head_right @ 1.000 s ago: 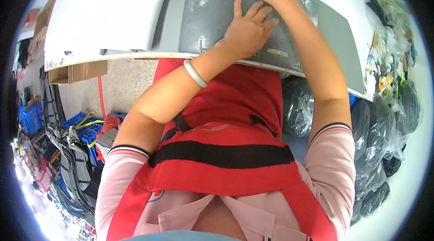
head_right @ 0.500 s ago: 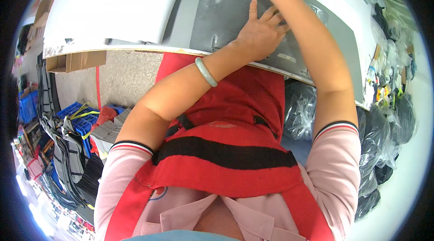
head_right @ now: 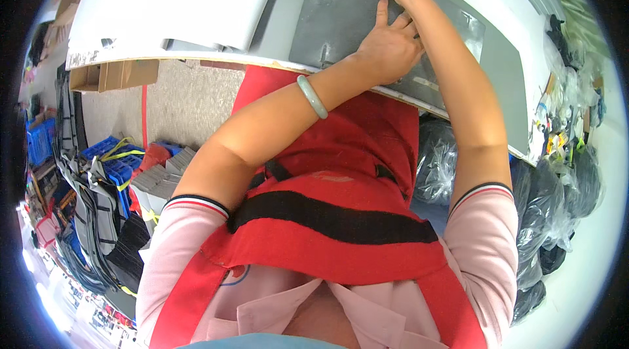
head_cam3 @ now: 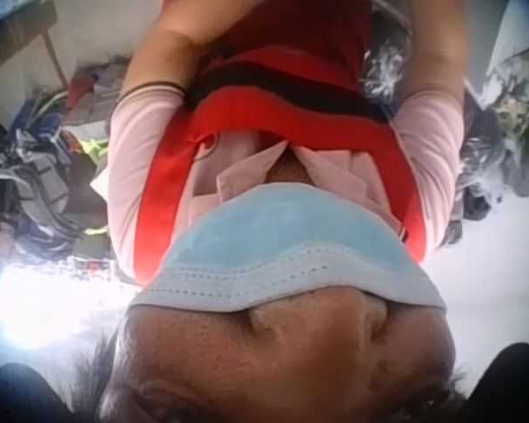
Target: Cleaning and wiping down curved gray industrial plastic components using a cloth.
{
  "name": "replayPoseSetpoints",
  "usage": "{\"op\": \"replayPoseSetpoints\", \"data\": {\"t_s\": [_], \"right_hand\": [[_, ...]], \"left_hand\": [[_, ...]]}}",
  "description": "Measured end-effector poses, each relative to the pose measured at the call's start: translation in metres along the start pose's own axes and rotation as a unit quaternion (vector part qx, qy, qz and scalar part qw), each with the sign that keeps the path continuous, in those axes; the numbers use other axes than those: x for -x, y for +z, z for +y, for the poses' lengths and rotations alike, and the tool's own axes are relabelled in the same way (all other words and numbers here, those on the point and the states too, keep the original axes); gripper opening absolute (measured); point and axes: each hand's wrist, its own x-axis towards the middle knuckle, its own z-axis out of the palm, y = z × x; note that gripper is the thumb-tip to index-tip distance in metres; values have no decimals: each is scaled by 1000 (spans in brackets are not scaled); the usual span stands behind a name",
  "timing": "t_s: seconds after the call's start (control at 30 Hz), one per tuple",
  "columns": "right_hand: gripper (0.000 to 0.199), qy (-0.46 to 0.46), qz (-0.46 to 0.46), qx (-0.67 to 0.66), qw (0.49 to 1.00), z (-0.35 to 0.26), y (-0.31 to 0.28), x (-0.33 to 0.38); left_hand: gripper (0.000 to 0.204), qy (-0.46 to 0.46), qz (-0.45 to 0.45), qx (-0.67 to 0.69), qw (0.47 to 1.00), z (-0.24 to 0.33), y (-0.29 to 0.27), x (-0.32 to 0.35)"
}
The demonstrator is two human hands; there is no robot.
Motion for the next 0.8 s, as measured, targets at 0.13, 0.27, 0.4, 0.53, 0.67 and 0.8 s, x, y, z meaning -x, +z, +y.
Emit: {"op": "replayPoseSetpoints", "data": {"t_s": [0.13,0.27,0.4,0.53,0.67,0.8], "right_hand": [[27,54,-60,-4,997,0,0,66],[25,-17,-143,162,976,-15,29,114],[23,-30,-141,191,971,-10,34,117],[25,34,-75,315,945,-32,47,126],[25,-12,-267,147,952,-6,34,107],[26,-170,-115,172,964,-8,34,121]], "left_hand": [[49,-17,-178,-86,980,6,7,-4],[58,-141,-197,163,956,-4,26,0],[59,-72,-125,-42,989,13,-14,7],[54,-14,-32,-75,997,6,-11,16],[54,-16,-45,-80,996,8,1,13],[60,-50,-47,-130,989,-1,25,11]]}}
